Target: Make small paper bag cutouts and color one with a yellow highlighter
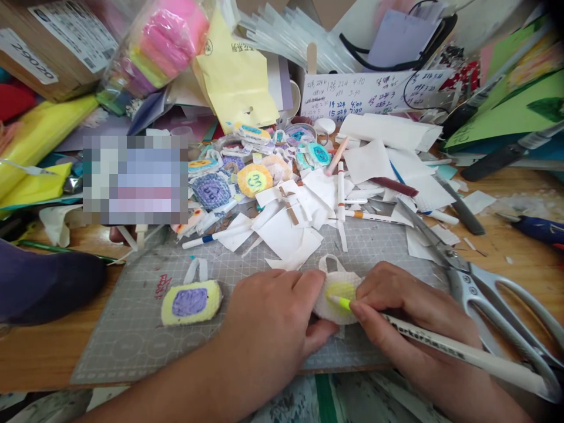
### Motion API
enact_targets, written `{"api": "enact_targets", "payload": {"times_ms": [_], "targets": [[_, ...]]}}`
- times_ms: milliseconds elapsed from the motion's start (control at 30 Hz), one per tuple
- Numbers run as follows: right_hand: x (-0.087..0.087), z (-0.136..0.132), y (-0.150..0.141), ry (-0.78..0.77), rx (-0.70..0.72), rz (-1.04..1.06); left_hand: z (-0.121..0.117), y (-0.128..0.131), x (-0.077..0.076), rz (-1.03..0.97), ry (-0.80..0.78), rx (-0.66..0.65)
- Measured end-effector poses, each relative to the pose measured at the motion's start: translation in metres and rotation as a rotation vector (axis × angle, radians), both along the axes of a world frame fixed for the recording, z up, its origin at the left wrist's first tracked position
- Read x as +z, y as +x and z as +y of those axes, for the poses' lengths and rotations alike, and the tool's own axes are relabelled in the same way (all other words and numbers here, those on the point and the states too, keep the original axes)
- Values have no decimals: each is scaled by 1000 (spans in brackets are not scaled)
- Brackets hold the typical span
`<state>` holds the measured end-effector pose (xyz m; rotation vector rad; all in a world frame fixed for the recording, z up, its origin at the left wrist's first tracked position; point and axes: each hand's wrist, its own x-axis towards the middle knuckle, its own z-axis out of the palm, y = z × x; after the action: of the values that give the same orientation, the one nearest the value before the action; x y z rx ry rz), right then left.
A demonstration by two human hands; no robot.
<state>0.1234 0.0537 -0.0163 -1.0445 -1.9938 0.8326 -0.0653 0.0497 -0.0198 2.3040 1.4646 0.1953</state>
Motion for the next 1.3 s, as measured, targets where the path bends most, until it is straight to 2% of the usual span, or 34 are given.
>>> {"api": "enact_targets", "payload": {"times_ms": [100, 267, 367, 600, 767, 1100, 1300], "targets": [[-4, -1, 0, 40, -60, 0, -1, 0, -1, 3, 6, 10], [-9, -7, 6, -14, -225, 0, -1, 1, 0, 8, -3, 19], [-10, -10, 9, -18, -253, 9, 0, 1, 1, 15, -5, 17], [-10, -10, 8, -24, -224, 34, -1, 2, 3, 29, -16, 34], [-6, -7, 7, -65, -109, 21, -1, 1, 2, 27, -9, 31], [-3, -5, 4, -46, 9, 47, 0, 1, 3, 32, -37, 26], [-5, -9, 8, -50, -13, 61, -1, 0, 4, 32, -30, 21]]}}
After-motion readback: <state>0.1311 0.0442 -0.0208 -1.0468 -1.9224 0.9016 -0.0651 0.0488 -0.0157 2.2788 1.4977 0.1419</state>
